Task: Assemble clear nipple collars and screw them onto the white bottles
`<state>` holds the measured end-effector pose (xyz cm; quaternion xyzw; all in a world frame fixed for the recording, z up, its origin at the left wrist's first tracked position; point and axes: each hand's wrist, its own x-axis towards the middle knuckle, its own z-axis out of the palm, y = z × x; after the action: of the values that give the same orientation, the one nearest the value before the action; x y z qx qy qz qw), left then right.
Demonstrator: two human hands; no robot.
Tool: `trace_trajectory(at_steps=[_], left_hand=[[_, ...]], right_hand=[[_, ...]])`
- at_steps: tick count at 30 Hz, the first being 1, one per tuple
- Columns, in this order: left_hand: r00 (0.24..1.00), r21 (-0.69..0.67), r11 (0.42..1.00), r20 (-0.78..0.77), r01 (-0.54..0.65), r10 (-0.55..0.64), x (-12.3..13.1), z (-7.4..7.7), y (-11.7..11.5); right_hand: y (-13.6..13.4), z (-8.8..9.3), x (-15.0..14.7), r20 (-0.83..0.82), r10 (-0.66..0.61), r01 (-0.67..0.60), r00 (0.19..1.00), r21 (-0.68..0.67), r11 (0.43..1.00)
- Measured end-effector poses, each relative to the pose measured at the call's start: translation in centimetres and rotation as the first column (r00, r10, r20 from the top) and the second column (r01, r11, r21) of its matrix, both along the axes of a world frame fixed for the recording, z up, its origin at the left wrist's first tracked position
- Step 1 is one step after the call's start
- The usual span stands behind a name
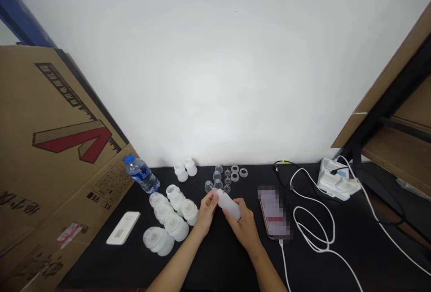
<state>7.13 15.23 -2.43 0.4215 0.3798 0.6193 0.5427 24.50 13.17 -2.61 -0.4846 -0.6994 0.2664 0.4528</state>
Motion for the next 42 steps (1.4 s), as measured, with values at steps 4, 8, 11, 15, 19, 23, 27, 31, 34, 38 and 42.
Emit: trace_trajectory(at_steps=[4,8,11,15,19,23,27,31,34,38,42], left_hand=[[0.999,-0.012,0.999,0.012,-0.030,0.030,0.1,0.2,0.1],[0.997,-0.017,0.997,0.006,-0.074,0.074,0.2,0.5,0.1],[0.999,-0.015,0.999,0.003,-0.050,0.050,0.2,0.8,-0.1],[1.000,-0.013,1.000,0.009,-0.018,0.018,0.2,1.0,-0.4],[1.000,-0.012,1.000,0.005,0.010,-0.010,0.2,0.9,-0.4],[1.000,-0.029,0.999,0.000,-0.018,0.018,0.4,1.0,-0.4],[1.000,-0.007,1.000,-0.028,-0.014,0.013,0.5,1.4,-0.4],[0.999,0.010,0.999,-0.036,-0.038,0.038,0.3,1.5,-0.3],[0.999,-0.012,1.000,-0.026,-0.024,0.024,0.1,1.4,-0.2],[1.000,-0.022,1.000,-0.002,0.002,-0.002,0.1,0.9,-0.2],[0.999,-0.008,1.000,0.030,0.020,-0.019,0.3,0.8,-0.1]], right_hand=[[0.3,-0.3,-0.1,-0.002,-0.051,0.051,0.999,0.087,0.995],[0.5,-0.9,-0.3,0.048,-0.095,0.086,0.994,0.174,0.981],[0.4,-0.9,-0.3,0.104,-0.045,0.032,0.994,0.124,0.992],[0.1,0.1,-0.1,0.106,0.041,-0.044,0.993,0.027,0.999],[-0.1,1.0,0.1,0.065,0.063,-0.063,0.996,-0.003,0.998],[-0.1,0.8,0.1,0.049,0.027,-0.028,0.998,0.033,0.999],[0.1,0.2,-0.1,0.083,-0.028,0.020,0.996,0.095,0.995],[0.3,-0.1,-0.3,0.118,-0.057,0.042,0.991,0.123,0.992],[0.2,0.1,-0.2,0.127,-0.044,0.032,0.991,0.096,0.995],[0.0,0.8,0.3,0.111,-0.012,0.013,0.994,-0.013,1.000],[0.0,1.3,0.3,0.075,-0.085,0.083,0.994,0.028,0.996]])
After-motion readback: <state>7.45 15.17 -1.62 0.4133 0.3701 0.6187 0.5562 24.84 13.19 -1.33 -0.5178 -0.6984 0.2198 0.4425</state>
